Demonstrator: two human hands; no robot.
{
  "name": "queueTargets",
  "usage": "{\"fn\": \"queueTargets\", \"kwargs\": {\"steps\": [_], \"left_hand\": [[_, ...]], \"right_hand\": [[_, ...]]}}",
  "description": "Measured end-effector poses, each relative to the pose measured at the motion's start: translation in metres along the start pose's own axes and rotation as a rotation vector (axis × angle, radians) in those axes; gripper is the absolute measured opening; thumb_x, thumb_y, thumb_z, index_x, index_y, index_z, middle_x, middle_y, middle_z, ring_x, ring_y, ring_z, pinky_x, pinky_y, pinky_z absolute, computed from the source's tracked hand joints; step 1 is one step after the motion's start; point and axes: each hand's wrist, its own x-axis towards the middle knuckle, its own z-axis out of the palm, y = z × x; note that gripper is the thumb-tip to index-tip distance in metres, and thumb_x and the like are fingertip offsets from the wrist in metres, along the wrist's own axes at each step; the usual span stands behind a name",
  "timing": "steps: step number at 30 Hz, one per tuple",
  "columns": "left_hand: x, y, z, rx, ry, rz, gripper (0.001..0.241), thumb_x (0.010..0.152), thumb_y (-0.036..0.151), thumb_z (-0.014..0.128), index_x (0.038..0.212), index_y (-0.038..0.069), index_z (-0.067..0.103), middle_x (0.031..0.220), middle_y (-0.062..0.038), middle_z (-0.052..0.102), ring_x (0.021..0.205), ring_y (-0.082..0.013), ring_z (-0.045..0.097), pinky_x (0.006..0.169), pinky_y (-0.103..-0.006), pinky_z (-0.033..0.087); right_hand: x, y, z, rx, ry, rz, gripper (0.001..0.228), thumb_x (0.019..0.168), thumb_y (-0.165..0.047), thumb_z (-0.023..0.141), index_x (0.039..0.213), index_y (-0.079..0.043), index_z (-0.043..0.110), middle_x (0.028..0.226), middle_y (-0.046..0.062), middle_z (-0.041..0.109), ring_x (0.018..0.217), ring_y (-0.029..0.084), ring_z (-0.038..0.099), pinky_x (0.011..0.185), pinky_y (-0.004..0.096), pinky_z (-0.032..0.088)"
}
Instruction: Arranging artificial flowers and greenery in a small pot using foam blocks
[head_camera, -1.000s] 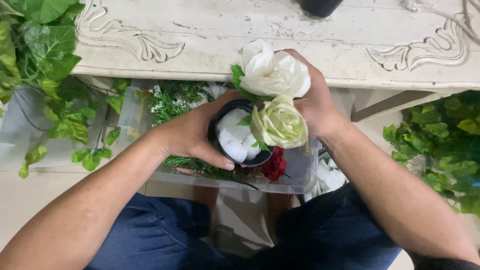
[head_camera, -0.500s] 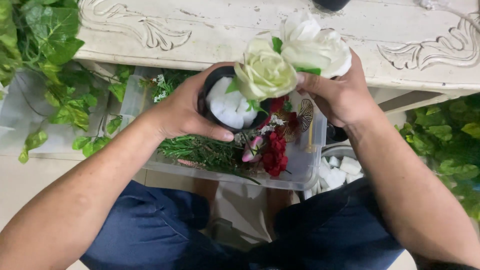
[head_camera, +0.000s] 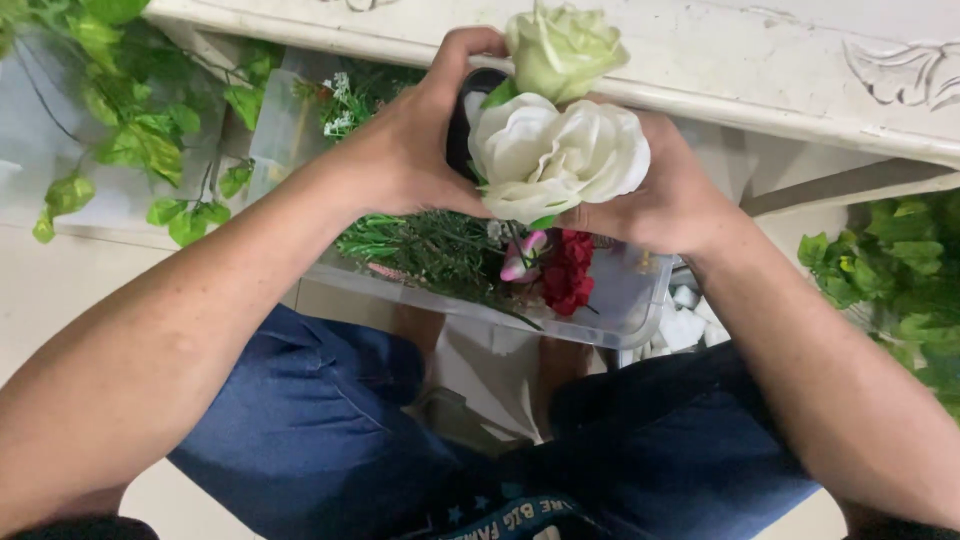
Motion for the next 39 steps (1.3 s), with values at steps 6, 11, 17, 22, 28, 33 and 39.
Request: {"fn": "queueTargets", "kwargs": {"steps": [6, 11, 17, 22, 28, 33, 39], "left_hand": [[-0.013, 0.011, -0.012, -0.044, -0.065, -0.039, 0.085, 0.051, 0.017, 0.104, 0.113, 0.012, 0.046, 0.117, -0.008, 0.071, 0.102, -0.0272, 0.066, 0.087, -0.0416, 0.051], [-0.009, 0.009, -0.016, 0.122, -0.131, -0.108, 0.082, 0.047, 0.017, 0.105, 0.111, 0.007, 0.055, 0.117, -0.01, 0.074, 0.101, -0.0288, 0.07, 0.087, -0.0444, 0.056], [-0.015, 0.0, -0.043, 0.344, -0.04, -0.209, 0.076, 0.053, 0.028, 0.106, 0.108, 0.008, 0.058, 0.121, -0.018, 0.072, 0.105, -0.0379, 0.071, 0.087, -0.0496, 0.059], [-0.034, 0.002, -0.061, 0.426, 0.21, -0.102, 0.073, 0.075, 0.039, 0.106, 0.122, -0.005, 0.073, 0.104, -0.021, 0.078, 0.075, -0.028, 0.076, 0.066, -0.0368, 0.061], [-0.026, 0.014, -0.052, -0.007, 0.253, 0.043, 0.064, 0.08, 0.03, 0.098, 0.125, -0.004, 0.067, 0.116, -0.019, 0.077, 0.096, -0.0253, 0.08, 0.084, -0.0326, 0.065], [-0.011, 0.01, -0.047, 0.132, 0.354, 0.007, 0.074, 0.073, 0.061, 0.092, 0.117, 0.003, 0.075, 0.101, -0.013, 0.083, 0.075, -0.0166, 0.084, 0.065, -0.0251, 0.069], [-0.016, 0.022, -0.044, 0.162, 0.413, 0.252, 0.067, 0.071, 0.037, 0.106, 0.112, -0.003, 0.07, 0.1, -0.013, 0.081, 0.078, -0.0183, 0.082, 0.069, -0.0287, 0.066]], "right_hand": [[0.001, -0.006, 0.009, 0.011, 0.04, -0.048, 0.056, 0.08, 0.008, 0.079, 0.13, 0.008, 0.056, 0.122, 0.017, 0.067, 0.11, 0.025, 0.067, 0.1, 0.035, 0.055], [0.003, -0.013, 0.007, -0.015, 0.087, -0.062, 0.052, 0.082, 0.01, 0.076, 0.131, 0.008, 0.057, 0.122, 0.019, 0.068, 0.115, 0.03, 0.07, 0.102, 0.038, 0.06], [0.0, -0.001, -0.024, -0.152, 0.053, 0.002, 0.053, 0.077, 0.007, 0.078, 0.128, 0.008, 0.062, 0.118, 0.019, 0.071, 0.109, 0.03, 0.073, 0.1, 0.038, 0.061], [0.007, 0.054, -0.007, -0.498, -0.326, 0.316, 0.041, 0.07, 0.0, 0.079, 0.109, -0.005, 0.073, 0.106, 0.01, 0.069, 0.093, 0.025, 0.072, 0.086, 0.037, 0.061], [0.039, 0.031, 0.056, -1.113, -0.765, 0.859, 0.068, 0.088, -0.006, 0.074, 0.146, -0.029, 0.051, 0.115, 0.007, 0.075, 0.1, 0.029, 0.073, 0.092, 0.046, 0.062], [0.061, 0.041, 0.098, -1.013, -0.518, 0.472, 0.044, 0.096, -0.025, 0.061, 0.136, -0.007, 0.056, 0.129, 0.016, 0.061, 0.103, 0.038, 0.07, 0.087, 0.052, 0.062], [0.06, 0.146, 0.157, -0.795, -0.215, 0.348, 0.036, 0.082, -0.024, 0.075, 0.108, -0.001, 0.064, 0.095, 0.024, 0.072, 0.084, 0.046, 0.068, 0.074, 0.055, 0.055]]}}
